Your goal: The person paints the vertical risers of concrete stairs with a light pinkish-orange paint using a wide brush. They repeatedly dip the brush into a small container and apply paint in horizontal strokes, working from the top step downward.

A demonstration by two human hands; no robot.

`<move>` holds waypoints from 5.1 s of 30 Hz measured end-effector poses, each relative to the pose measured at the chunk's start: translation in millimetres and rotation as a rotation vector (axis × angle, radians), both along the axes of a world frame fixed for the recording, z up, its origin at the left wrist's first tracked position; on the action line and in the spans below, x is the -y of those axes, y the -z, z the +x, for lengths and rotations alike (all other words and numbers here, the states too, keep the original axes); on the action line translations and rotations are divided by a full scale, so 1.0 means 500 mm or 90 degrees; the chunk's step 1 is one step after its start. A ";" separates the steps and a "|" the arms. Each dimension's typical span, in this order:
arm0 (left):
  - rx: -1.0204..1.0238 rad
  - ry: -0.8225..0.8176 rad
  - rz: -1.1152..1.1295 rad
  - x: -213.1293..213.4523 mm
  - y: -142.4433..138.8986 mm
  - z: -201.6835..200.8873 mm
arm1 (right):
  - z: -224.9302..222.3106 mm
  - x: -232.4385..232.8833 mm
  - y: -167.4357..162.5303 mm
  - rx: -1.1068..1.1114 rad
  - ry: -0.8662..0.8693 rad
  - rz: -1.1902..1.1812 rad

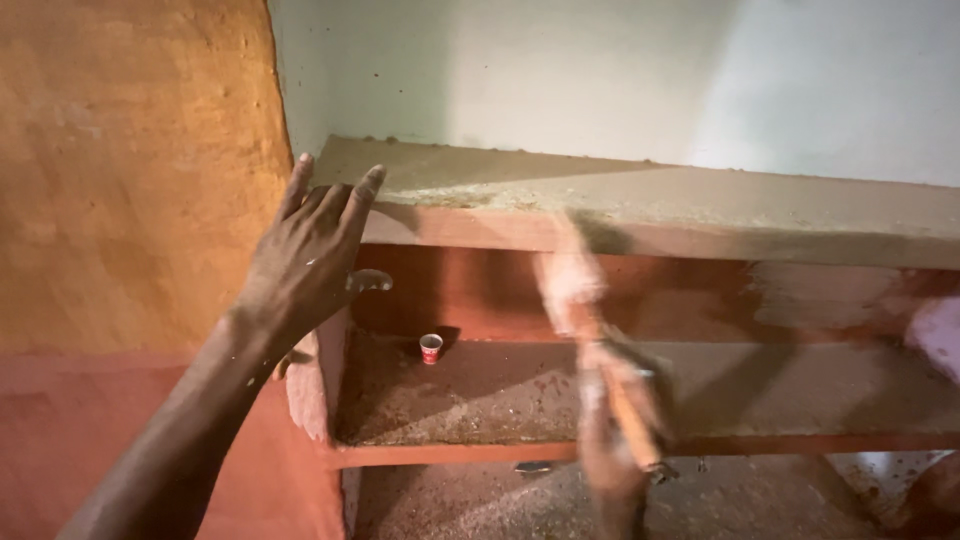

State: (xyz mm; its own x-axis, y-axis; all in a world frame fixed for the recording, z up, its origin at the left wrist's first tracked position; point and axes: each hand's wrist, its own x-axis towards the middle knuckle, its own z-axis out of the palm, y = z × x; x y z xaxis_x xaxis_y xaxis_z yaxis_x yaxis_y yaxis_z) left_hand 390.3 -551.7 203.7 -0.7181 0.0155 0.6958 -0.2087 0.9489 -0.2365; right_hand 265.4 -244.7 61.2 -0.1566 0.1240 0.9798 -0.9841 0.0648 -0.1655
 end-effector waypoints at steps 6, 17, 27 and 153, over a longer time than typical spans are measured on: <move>-0.099 0.062 -0.041 0.018 0.001 0.025 | 0.047 0.117 0.016 0.038 -0.291 0.004; -0.071 0.045 -0.008 0.025 0.007 0.027 | -0.005 -0.101 0.002 -0.020 0.182 -0.053; -0.040 0.026 0.029 0.019 0.000 0.035 | 0.040 0.034 -0.039 -0.072 -0.061 0.012; -0.107 0.082 -0.058 -0.209 0.015 -0.160 | -0.194 -0.390 -0.056 -0.007 0.480 -0.046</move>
